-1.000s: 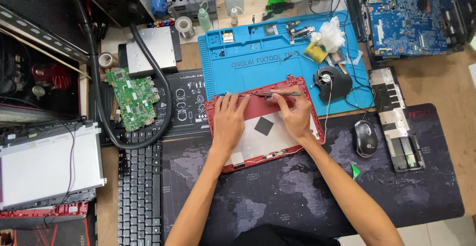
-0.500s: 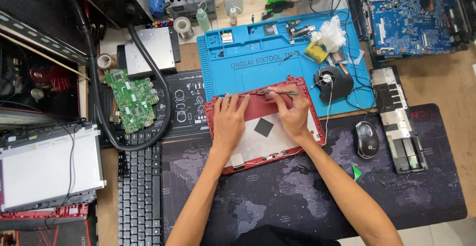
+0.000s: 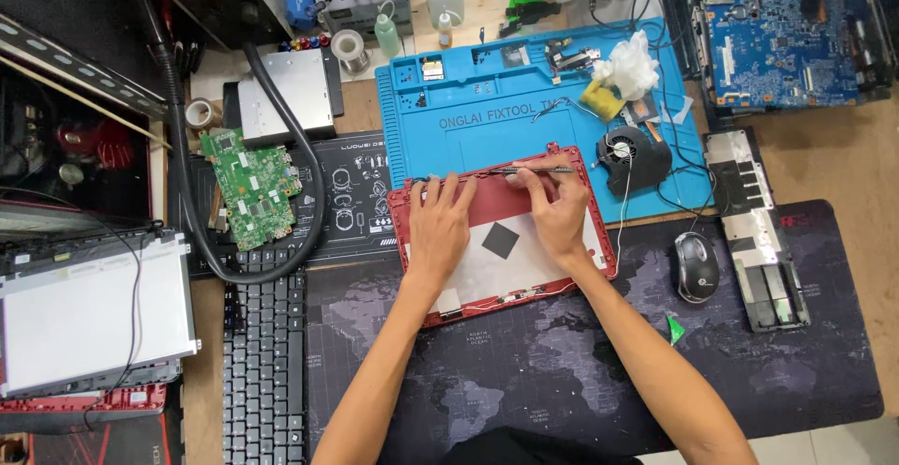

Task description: Repairing a laptop by routing internal cables and positioning components using tweezers

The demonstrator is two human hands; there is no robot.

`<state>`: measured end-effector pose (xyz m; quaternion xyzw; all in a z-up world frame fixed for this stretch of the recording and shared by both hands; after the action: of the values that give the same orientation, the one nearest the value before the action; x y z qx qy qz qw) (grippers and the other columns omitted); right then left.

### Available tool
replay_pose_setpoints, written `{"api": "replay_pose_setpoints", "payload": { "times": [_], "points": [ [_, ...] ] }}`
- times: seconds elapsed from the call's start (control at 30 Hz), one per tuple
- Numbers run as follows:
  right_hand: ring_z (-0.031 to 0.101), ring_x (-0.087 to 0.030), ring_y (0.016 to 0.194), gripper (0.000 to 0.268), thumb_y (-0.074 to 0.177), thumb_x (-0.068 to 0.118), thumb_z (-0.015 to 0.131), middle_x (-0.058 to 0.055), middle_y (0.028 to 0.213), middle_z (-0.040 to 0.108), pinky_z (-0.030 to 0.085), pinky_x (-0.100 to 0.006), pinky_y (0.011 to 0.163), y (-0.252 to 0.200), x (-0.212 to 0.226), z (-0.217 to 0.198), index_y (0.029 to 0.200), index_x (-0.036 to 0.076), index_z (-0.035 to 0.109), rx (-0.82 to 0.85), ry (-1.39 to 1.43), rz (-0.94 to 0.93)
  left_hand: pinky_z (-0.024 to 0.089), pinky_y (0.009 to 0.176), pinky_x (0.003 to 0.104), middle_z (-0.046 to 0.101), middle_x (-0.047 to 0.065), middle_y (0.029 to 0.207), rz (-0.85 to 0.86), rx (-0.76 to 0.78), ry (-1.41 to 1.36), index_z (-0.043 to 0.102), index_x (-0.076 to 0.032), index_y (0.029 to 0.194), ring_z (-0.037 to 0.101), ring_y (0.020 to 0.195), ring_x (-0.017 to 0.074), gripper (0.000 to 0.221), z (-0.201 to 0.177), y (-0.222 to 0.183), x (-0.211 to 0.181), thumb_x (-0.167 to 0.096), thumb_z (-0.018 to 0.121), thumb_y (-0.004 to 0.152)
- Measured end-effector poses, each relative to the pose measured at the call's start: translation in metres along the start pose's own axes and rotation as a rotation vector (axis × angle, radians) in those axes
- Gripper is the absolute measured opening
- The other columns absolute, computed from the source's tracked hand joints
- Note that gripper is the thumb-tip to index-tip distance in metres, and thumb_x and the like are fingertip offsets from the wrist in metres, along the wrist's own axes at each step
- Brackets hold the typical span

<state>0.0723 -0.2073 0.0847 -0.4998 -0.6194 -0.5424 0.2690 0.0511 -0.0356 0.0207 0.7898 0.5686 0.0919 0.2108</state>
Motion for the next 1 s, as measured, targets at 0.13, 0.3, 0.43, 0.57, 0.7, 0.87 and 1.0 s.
{"api": "replay_pose_setpoints", "payload": {
  "times": [0.13,0.3,0.43,0.57,0.7,0.87,1.0],
  "points": [
    [0.077,-0.023,0.087,0.003,0.102,0.003,0.066,-0.011,0.097,0.077,0.059,-0.034,0.084,0.0,-0.006,0.001,0.101,0.005,0.068,0.007,0.059,0.018,0.038,0.111,0.049,0.063,0.011,0.123,0.015,0.0,-0.022,0.066,-0.021,0.128,0.058,0.118,0.0298,0.039,-0.002,-0.003,0.001,-0.008,0.063,0.091],
    [0.077,-0.022,0.084,0.002,0.102,0.0,0.064,-0.013,0.099,0.077,0.059,-0.031,0.082,-0.005,-0.02,0.002,0.102,0.002,0.064,0.01,0.081,0.027,0.038,0.111,0.049,0.063,0.009,0.121,-0.005,0.012,-0.024,0.065,-0.024,0.131,0.058,0.116,0.0278,0.042,0.0,-0.002,0.001,-0.01,0.063,0.092],
    [0.078,-0.022,0.086,0.001,0.102,0.0,0.064,-0.013,0.099,0.077,0.06,-0.031,0.082,-0.002,-0.008,0.001,0.102,0.001,0.064,0.01,0.086,0.036,0.038,0.108,0.049,0.062,0.009,0.122,-0.014,0.017,-0.029,0.065,-0.024,0.132,0.057,0.114,0.028,0.044,-0.001,0.003,0.0,-0.011,0.065,0.09],
    [0.077,-0.026,0.09,0.002,0.104,0.0,0.061,-0.014,0.101,0.074,0.06,-0.033,0.085,-0.002,-0.006,0.0,0.105,0.0,0.063,-0.004,0.113,0.059,0.037,0.105,0.049,0.06,0.008,0.12,-0.037,0.047,-0.02,0.066,-0.027,0.132,0.054,0.11,0.0261,0.044,0.0,0.008,-0.001,-0.013,0.064,0.09],
    [0.076,-0.025,0.088,0.002,0.104,0.001,0.061,-0.015,0.1,0.072,0.06,-0.031,0.084,-0.001,-0.002,0.001,0.104,0.0,0.062,-0.011,0.103,0.083,0.035,0.102,0.048,0.057,0.006,0.118,-0.057,0.058,-0.1,0.066,-0.028,0.128,0.051,0.111,0.0271,0.044,-0.002,0.014,-0.001,-0.01,0.057,0.088],
    [0.075,-0.022,0.088,0.003,0.105,0.004,0.061,-0.014,0.1,0.072,0.059,-0.031,0.086,-0.004,-0.009,0.0,0.104,0.001,0.061,0.0,0.098,0.096,0.035,0.102,0.047,0.059,0.006,0.117,-0.079,0.078,-0.195,0.068,-0.025,0.12,0.054,0.111,0.0259,0.037,0.002,0.017,-0.003,-0.012,0.058,0.087],
    [0.076,-0.022,0.086,0.004,0.105,0.004,0.06,-0.015,0.1,0.073,0.059,-0.033,0.088,-0.003,-0.008,0.0,0.104,0.0,0.061,0.006,0.124,0.102,0.037,0.101,0.046,0.061,0.007,0.111,-0.081,0.039,-0.268,0.067,-0.018,0.111,0.059,0.104,0.0242,0.021,0.028,0.019,-0.006,-0.02,0.059,0.091]
  ]
}}
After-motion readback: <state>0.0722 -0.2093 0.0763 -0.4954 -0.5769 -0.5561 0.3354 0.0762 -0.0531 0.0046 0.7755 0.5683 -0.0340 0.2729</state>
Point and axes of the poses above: each hand's wrist, its own y-axis towards the middle knuckle, its own z-axis out of the palm, x = y × z, the point moved 5 cm from there along y, towards the middle knuckle
